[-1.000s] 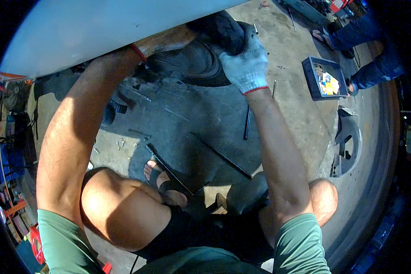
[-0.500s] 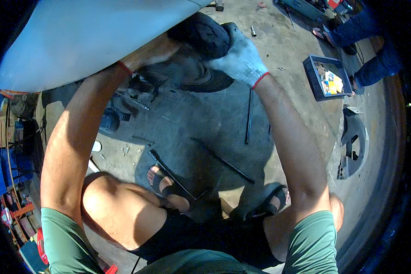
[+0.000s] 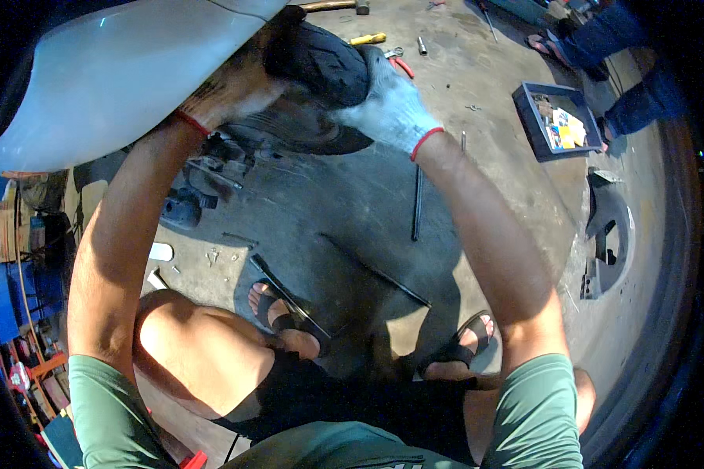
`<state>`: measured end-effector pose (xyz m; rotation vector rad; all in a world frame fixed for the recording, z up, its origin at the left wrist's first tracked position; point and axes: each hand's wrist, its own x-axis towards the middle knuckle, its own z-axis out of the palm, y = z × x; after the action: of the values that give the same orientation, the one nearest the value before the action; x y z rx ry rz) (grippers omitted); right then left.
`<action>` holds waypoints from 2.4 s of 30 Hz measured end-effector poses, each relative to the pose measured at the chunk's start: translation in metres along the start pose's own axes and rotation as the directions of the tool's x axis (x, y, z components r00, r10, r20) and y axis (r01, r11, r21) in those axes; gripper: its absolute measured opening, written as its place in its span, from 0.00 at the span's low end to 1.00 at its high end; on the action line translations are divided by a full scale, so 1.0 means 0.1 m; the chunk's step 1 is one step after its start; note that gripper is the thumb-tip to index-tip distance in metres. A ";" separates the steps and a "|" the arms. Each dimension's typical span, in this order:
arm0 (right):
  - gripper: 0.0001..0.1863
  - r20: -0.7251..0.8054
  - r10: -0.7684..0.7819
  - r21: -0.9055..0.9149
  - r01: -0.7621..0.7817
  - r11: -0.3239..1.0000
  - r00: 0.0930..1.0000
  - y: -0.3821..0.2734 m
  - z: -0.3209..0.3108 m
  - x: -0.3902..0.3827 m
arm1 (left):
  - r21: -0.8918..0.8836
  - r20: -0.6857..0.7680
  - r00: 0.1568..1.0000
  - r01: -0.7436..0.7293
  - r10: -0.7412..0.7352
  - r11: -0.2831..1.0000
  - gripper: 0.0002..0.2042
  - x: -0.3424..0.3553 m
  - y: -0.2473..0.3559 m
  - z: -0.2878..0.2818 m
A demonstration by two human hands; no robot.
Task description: The person removes an old tire from a scooter wheel rim using tire levers and then installs a new tire onto the rim.
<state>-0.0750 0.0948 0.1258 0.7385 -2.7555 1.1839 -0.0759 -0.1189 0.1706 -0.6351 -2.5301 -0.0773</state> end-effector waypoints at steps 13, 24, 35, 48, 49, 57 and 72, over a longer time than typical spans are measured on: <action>0.17 0.381 0.477 -0.684 -0.106 0.722 0.792 0.99 1.18 -3.56 | -0.118 0.213 0.966 0.171 -0.144 0.978 0.32 -0.03 -0.01 0.00; 0.20 0.605 0.598 0.005 -0.753 0.658 0.526 -0.23 -0.04 -2.81 | -0.186 0.158 0.979 0.161 -0.132 0.969 0.32 -0.09 -0.01 0.09; 0.20 -0.004 0.642 0.447 -0.573 0.687 0.767 -1.29 -0.39 -3.16 | -0.171 0.144 0.984 0.128 -0.104 0.977 0.36 -0.11 -0.02 0.11; 0.22 -0.126 0.641 0.522 -0.499 0.692 0.757 -1.11 0.16 -3.02 | -0.172 0.174 0.978 0.146 -0.116 0.974 0.41 -0.06 -0.11 0.22; 0.23 -0.150 0.639 0.505 -0.497 0.706 0.754 -1.06 0.20 -3.06 | -0.172 0.194 0.970 0.182 -0.148 0.968 0.41 -0.06 0.00 0.18; 0.24 -0.111 0.749 0.694 -0.489 0.529 0.653 -1.37 0.54 -2.91 | -0.078 0.319 0.934 0.198 -0.164 0.977 0.43 0.01 -0.08 0.07; 0.22 0.020 0.832 0.865 -0.426 0.264 0.555 -1.18 0.44 -2.83 | -0.048 0.220 0.971 0.104 -0.091 0.993 0.38 -0.06 -0.07 0.03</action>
<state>0.2335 0.1095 0.1088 -0.8446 -1.9409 2.4309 -0.0762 -0.1272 0.1652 -0.5689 -2.7798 -0.1241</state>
